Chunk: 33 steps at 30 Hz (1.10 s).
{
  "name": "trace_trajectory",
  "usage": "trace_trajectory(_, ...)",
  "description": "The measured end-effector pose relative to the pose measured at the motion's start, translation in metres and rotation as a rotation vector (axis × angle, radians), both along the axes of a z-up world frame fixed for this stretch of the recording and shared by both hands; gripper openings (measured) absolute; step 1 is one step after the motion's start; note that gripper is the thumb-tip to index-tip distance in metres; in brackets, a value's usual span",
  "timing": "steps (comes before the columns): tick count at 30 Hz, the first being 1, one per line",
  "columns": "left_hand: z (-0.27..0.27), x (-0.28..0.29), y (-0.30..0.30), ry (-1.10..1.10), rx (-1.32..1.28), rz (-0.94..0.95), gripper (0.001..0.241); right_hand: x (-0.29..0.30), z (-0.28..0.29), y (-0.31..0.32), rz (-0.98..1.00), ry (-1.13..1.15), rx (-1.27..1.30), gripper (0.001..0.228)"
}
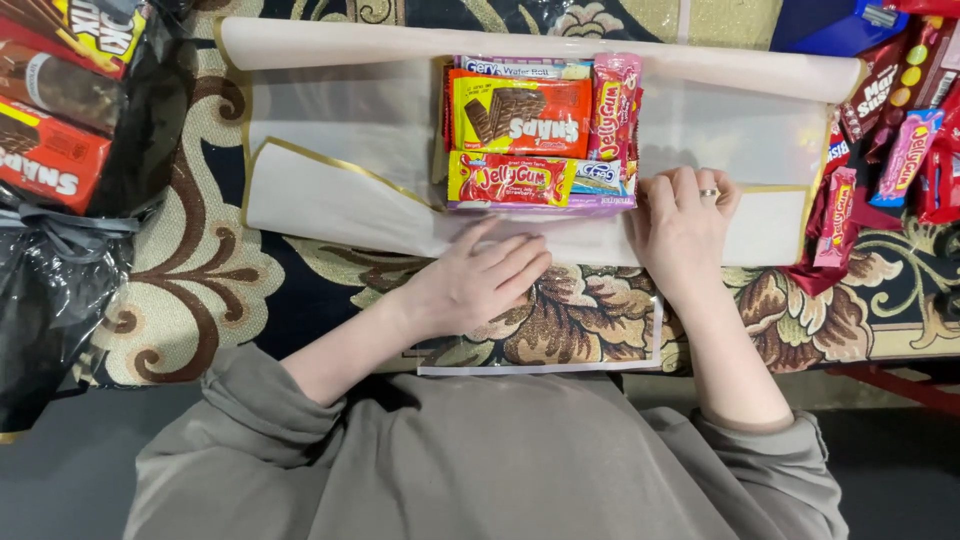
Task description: Wrapping various snack items like gum and candy bars in paper to create a gift bouquet.
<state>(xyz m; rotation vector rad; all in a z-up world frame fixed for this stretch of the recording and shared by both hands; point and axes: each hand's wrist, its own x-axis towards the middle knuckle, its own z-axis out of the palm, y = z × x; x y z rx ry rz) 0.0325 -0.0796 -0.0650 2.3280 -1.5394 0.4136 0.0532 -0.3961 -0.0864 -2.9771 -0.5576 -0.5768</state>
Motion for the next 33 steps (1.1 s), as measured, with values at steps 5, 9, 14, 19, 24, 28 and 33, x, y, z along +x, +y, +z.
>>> trace_trajectory(5, -0.010, -0.024, 0.035, 0.103, 0.013, 0.583, 0.057, 0.001, -0.007, 0.001, 0.034, -0.029, 0.075, 0.024)
trace_trajectory(9, 0.014, -0.030, 0.068, 0.215, 0.063, 0.732, 0.065, 0.001, -0.011, 0.000, 0.033, -0.030, 0.098, 0.024)
trace_trajectory(14, 0.031, -0.009, 0.101, 0.097, 0.102, 0.922, 0.034, -0.003, -0.013, 0.001, -0.002, 0.014, 0.148, 0.021)
trace_trajectory(19, 0.026, 0.011, 0.068, 0.066, -0.056, 0.590, 0.014, -0.003, -0.009, 0.002, 0.017, 0.025, 0.168, 0.018)
trace_trajectory(24, 0.012, 0.042, 0.086, 0.577, 0.121, 0.682, 0.014, -0.003, -0.013, 0.000, 0.026, 0.027, 0.181, 0.017)
trace_trajectory(28, 0.030, 0.059, 0.086, 0.641, 0.250, 0.714, 0.008, -0.002, -0.017, 0.000, 0.022, 0.035, 0.178, 0.017)
trace_trajectory(33, 0.033, 0.071, 0.075, 0.619, 0.211, 0.638, 0.041, -0.002, -0.017, -0.002, 0.013, 0.052, 0.183, 0.017)
